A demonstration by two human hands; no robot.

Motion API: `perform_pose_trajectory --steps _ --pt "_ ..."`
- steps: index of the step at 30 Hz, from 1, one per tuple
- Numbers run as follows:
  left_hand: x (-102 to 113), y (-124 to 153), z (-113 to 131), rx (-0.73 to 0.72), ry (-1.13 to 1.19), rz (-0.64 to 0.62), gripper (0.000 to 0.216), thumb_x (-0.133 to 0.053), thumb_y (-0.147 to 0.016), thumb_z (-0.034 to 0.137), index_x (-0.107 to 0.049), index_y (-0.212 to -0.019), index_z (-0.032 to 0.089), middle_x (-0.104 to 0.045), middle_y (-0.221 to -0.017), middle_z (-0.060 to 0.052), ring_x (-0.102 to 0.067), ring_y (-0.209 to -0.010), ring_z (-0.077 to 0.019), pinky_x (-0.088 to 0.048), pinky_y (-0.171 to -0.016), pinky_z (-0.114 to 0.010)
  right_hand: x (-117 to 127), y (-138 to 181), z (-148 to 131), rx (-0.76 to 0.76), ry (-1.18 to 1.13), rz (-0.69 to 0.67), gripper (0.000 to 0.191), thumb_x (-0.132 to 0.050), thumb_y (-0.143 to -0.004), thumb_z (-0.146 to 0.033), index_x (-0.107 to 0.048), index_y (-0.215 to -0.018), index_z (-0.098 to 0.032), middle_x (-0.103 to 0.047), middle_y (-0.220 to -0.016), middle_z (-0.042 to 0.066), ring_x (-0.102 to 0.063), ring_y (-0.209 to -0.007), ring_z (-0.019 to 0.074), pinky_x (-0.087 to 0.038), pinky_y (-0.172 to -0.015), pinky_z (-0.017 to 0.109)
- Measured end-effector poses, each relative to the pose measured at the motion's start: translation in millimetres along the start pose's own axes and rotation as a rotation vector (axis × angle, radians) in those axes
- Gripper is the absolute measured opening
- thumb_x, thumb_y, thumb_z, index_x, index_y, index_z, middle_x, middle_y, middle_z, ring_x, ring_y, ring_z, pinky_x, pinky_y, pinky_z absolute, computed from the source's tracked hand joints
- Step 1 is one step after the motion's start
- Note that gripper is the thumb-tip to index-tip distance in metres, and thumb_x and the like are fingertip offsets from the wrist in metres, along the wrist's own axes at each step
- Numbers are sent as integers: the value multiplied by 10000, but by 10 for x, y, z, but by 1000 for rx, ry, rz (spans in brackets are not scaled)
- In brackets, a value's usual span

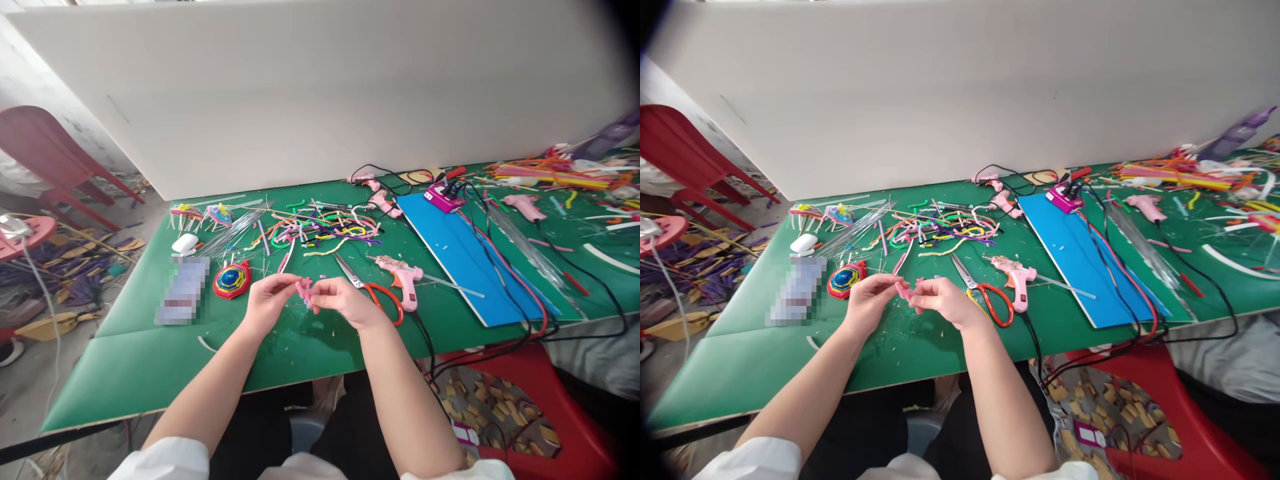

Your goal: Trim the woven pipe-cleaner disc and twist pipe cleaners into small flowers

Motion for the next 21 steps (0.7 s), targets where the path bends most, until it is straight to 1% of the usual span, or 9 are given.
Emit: perform_pose_trajectory --steps 2,3,6,9,12,15,18,19,21 --pt "27 6 39 -49 -34 17 139 -701 -713 270 -691 -814 174 -718 -791 -32 -676 -732 -157 -543 -699 -261 -89 -16 75 -32 -137 -68 202 -632 -748 -339 -600 -659 -160 -580 -616 -21 -551 -622 105 -443 -724 285" --pt "40 7 47 -65 -44 28 153 -697 -718 266 -687 -844 179 -713 -793 -26 -673 -727 -149 -541 -697 -252 -83 -26 96 -33 -159 -49 199 -627 -756 -350 -604 -688 -165 -590 -644 -20 -559 -630 105 -451 -728 290" --pt "59 9 59 -89 -112 51 204 -667 -745 269 -666 -932 189 -703 -812 -23 -667 -743 -144 -535 -707 -247 95 -29 54 35 3 161 226 -652 -740 -377 -626 -883 -205 -641 -815 1 -598 -739 126 -466 -739 291" --pt "41 -42 102 -103 -275 9 196 -619 -779 287 -668 -939 185 -708 -872 -44 -664 -779 -156 -527 -727 -258 237 32 -85 111 229 328 322 -642 -752 -375 -611 -1043 -241 -663 -948 24 -617 -867 154 -471 -782 301" --pt "122 -274 211 -132 -464 -27 234 -528 -824 278 -655 -1001 194 -719 -858 -42 -660 -802 -171 -518 -754 -285 327 101 -195 139 363 413 252 -592 -792 -355 -642 -1000 -221 -680 -970 34 -622 -908 161 -465 -818 302" --pt "275 -715 325 -160 -836 2 304 -421 -842 223 -674 -1011 229 -707 -929 -36 -640 -883 -195 -494 -819 -337 352 128 -188 92 404 398 225 -557 -816 -342 -655 -964 -203 -695 -945 37 -637 -861 157 -479 -782 290" --pt "156 -1166 255 -154 -1252 -105 409 -420 -773 107 -666 -1086 202 -590 -1206 -119 -537 -1127 -275 -403 -962 -421 281 127 -181 90 456 320 230 -510 -849 -339 -660 -981 -225 -695 -969 29 -637 -881 158 -478 -782 288" --pt "68 -1276 235 -174 -1338 -119 428 -411 -767 91 -662 -1098 191 -554 -1255 -136 -489 -1186 -293 -369 -992 -440 260 130 -193 100 496 308 231 -502 -857 -337 -662 -987 -233 -692 -985 28 -634 -895 159 -474 -791 289" --pt "-249 -1403 147 -244 -1385 -219 429 -406 -780 95 -649 -1118 196 -555 -1257 -127 -478 -1196 -276 -338 -1021 -421 225 139 -215 114 588 294 229 -497 -864 -331 -666 -989 -239 -686 -1010 31 -631 -912 163 -466 -803 290"
Point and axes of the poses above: each hand's wrist, its own y-axis away from the middle knuckle, its own x-axis out of the back of the hand, z = x × y, the point moved 10 cm from there along -y, towards the middle knuckle
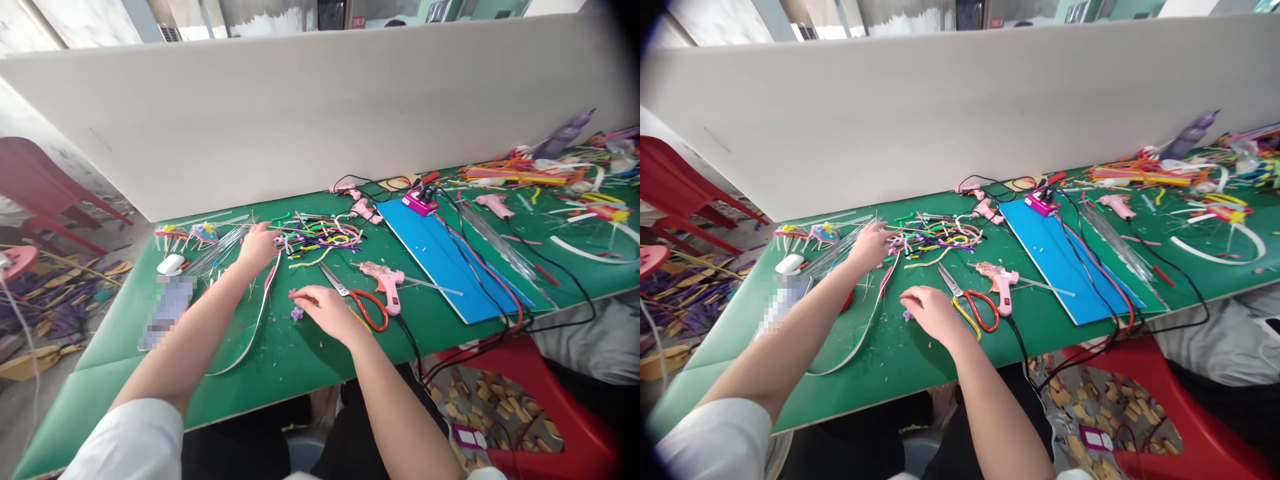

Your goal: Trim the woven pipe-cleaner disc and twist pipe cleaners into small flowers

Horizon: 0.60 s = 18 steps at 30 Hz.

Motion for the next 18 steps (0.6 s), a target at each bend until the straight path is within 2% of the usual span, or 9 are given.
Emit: perform_pose_trajectory --steps 2,4,6,8,11,13,15,16,18 --pt "-194 -131 259 -64 23 -55 361 -480 -770 143 -675 -1054 245 -638 -1133 -71 -547 -1105 -228 -386 -976 -337 -7 12 -39 31 72 -12 219 -499 -868 -323 -672 -971 -236 -685 -1016 36 -629 -927 167 -460 -806 287" --pt "-364 -208 446 -75 42 -94 254 -578 -716 173 -714 -916 249 -694 -968 -56 -592 -1011 -224 -429 -902 -301 9 23 -66 55 121 -16 207 -502 -870 -316 -675 -947 -233 -687 -1006 37 -627 -935 168 -454 -806 281" --pt "-470 -253 545 -68 63 -114 171 -620 -673 159 -724 -789 231 -707 -838 -60 -619 -932 -227 -449 -836 -288 50 36 -74 69 147 -10 202 -499 -875 -312 -674 -936 -232 -687 -997 35 -624 -932 163 -450 -801 272" --pt "-480 -289 562 -56 88 -112 136 -619 -656 131 -717 -709 210 -703 -775 -71 -631 -890 -232 -453 -801 -287 108 49 -68 75 162 0 202 -493 -879 -310 -671 -939 -235 -689 -991 27 -622 -921 156 -447 -787 263" --pt "-321 -349 486 -27 133 -71 142 -588 -684 140 -716 -708 195 -702 -798 -86 -630 -892 -242 -451 -787 -301 230 68 -26 57 200 39 205 -492 -881 -314 -671 -940 -236 -693 -977 21 -618 -921 158 -440 -779 268" --pt "-146 -395 402 8 182 -29 158 -570 -735 222 -720 -781 205 -703 -829 -73 -632 -867 -234 -457 -751 -299 303 78 21 31 215 62 215 -487 -882 -323 -669 -953 -234 -692 -977 24 -620 -914 162 -439 -774 275" --pt "5 -439 312 54 250 -6 197 -581 -748 332 -716 -812 203 -697 -749 -48 -638 -741 -205 -466 -657 -273 349 85 56 17 208 73 225 -475 -886 -331 -662 -973 -239 -690 -982 22 -622 -900 159 -439 -760 273" --pt "68 -458 265 81 314 6 239 -582 -750 379 -710 -829 193 -693 -740 -44 -634 -696 -186 -465 -615 -259 362 86 66 17 204 75 227 -469 -888 -334 -659 -974 -243 -690 -976 17 -623 -885 154 -439 -748 271" --pt "147 -481 122 186 626 54 275 -633 -712 410 -694 -819 164 -687 -740 -52 -625 -643 -155 -460 -558 -234 375 84 74 23 204 80 225 -462 -890 -339 -656 -959 -249 -690 -951 6 -621 -858 148 -436 -729 267"
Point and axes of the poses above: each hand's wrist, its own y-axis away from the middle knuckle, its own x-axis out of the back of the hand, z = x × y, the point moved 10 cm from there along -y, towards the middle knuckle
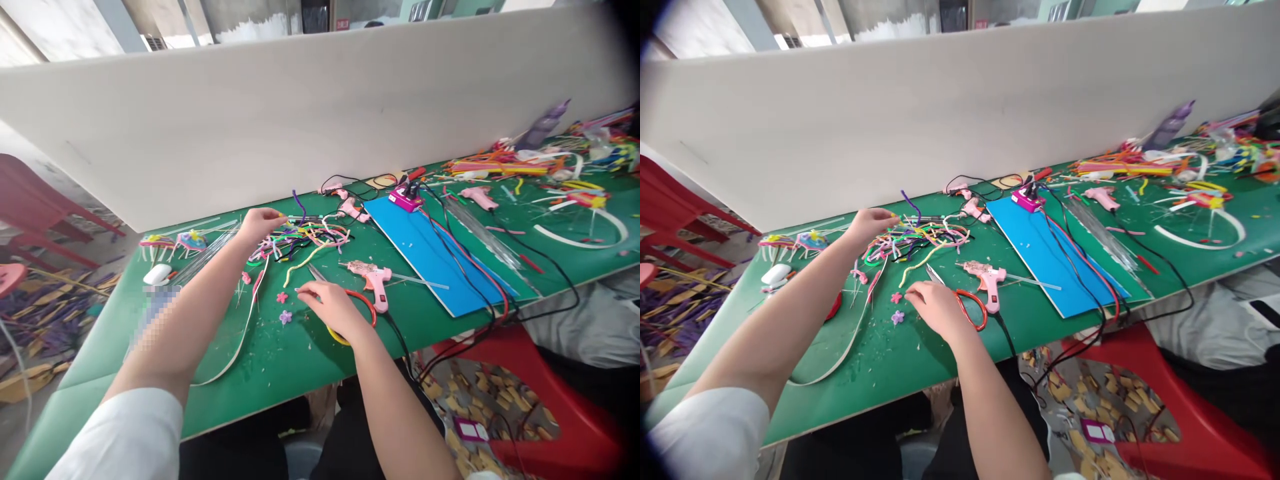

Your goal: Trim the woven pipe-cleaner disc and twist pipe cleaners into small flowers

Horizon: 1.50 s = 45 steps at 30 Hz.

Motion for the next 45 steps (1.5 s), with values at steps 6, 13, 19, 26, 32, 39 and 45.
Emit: perform_pose_trajectory --steps 6,13,19,26,32,39,45 --pt "172 -79 -114 82 471 145 206 -631 -723 301 -637 -838 130 -683 -804 -71 -654 -666 -131 -485 -564 -211 -29 -30 17 -4 21 1 220 -464 -885 -343 -658 -933 -250 -689 -944 6 -616 -853 148 -431 -724 268" --pt "331 9 35 -155 25 262 211 -429 -864 318 -603 -937 224 -693 -902 7 -601 -492 -74 -426 -548 -200 -81 -22 50 -4 55 -30 228 -461 -885 -333 -664 -923 -235 -688 -935 33 -618 -862 164 -435 -734 279" --pt "576 136 296 -314 -284 445 256 -421 -882 317 -642 -969 221 -706 -854 -23 -618 -639 -117 -419 -694 -231 -79 -19 63 -27 95 -50 235 -454 -888 -339 -663 -904 -232 -683 -911 42 -616 -833 167 -434 -703 282" --pt "739 236 341 -247 89 469 231 -548 -811 352 -691 -859 177 -684 -682 -16 -568 -542 -88 -446 -590 -204 65 -74 63 -12 32 128 222 -475 -878 -333 -637 -988 -228 -664 -971 46 -605 -846 167 -445 -741 294" --pt "384 514 438 -156 468 272 177 -648 -722 288 -679 -819 142 -672 -640 -24 -570 -479 -82 -443 -437 -183 350 -78 112 -8 -226 424 407 -475 -868 -415 -519 -1222 -218 -564 -1221 90 -582 -929 170 -491 -772 294" --pt "271 658 548 -264 263 297 198 -617 -766 301 -686 -909 183 -714 -796 -30 -669 -734 -143 -530 -708 -249 289 -136 96 41 -262 408 465 -467 -873 -364 -414 -1329 -287 -428 -1373 73 -584 -864 140 -524 -682 261" --pt "96 473 373 -436 -396 175 362 -432 -813 101 -667 -1056 231 -651 -1160 -43 -600 -1077 -200 -458 -904 -305 326 -141 172 -10 -219 451 439 -470 -857 -294 -460 -1291 -234 -483 -1320 99 -597 -833 137 -533 -687 272"
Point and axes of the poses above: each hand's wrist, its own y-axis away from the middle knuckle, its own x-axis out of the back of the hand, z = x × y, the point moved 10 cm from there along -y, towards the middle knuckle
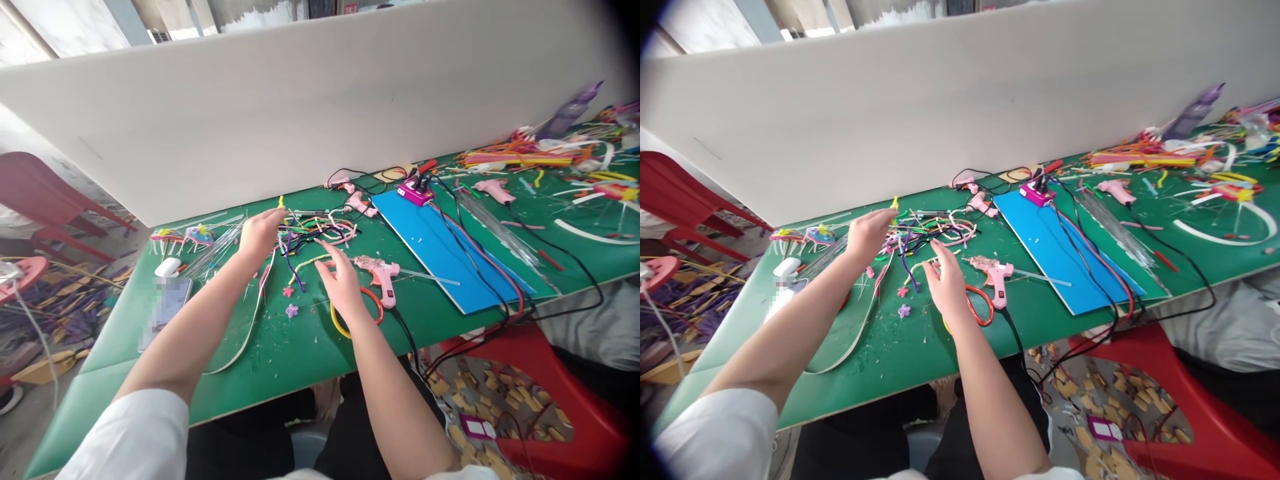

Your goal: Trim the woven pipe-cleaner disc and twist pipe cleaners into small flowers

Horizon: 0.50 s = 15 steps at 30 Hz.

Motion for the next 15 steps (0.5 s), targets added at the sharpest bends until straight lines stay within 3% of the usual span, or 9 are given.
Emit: perform_pose_trajectory --steps 3,5,8,11,15 --pt "-76 11 -155 29 -13 -52 365 -441 -790 89 -679 -1025 235 -677 -1107 -38 -617 -1048 -203 -465 -895 -305 21 -7 15 -12 14 0 409 -469 -851 -292 -499 -1254 -231 -510 -1287 93 -599 -843 144 -535 -674 274" --pt "-34 -1 -286 107 89 -5 302 -486 -790 141 -684 -1002 225 -710 -1005 -41 -647 -977 -202 -482 -865 -304 18 -2 22 -19 25 -13 394 -471 -849 -296 -517 -1234 -223 -520 -1271 91 -599 -849 149 -534 -688 284" --pt "87 24 -626 369 391 184 219 -570 -765 245 -678 -942 175 -717 -825 -46 -683 -798 -182 -524 -727 -271 -5 14 19 -18 45 -44 376 -470 -849 -301 -536 -1209 -216 -537 -1253 87 -598 -868 158 -526 -717 300" --pt "36 114 -877 596 719 293 198 -627 -717 264 -646 -871 141 -700 -785 -49 -672 -672 -137 -523 -597 -218 -19 25 13 -16 60 -60 358 -467 -849 -301 -547 -1188 -219 -553 -1234 84 -601 -869 161 -520 -704 298" --pt "-146 266 -918 757 1001 286 192 -651 -710 277 -597 -826 135 -691 -824 -51 -653 -627 -95 -506 -532 -178 -25 22 -8 -10 54 -59 343 -464 -856 -326 -562 -1166 -217 -576 -1196 85 -605 -862 162 -521 -692 290"
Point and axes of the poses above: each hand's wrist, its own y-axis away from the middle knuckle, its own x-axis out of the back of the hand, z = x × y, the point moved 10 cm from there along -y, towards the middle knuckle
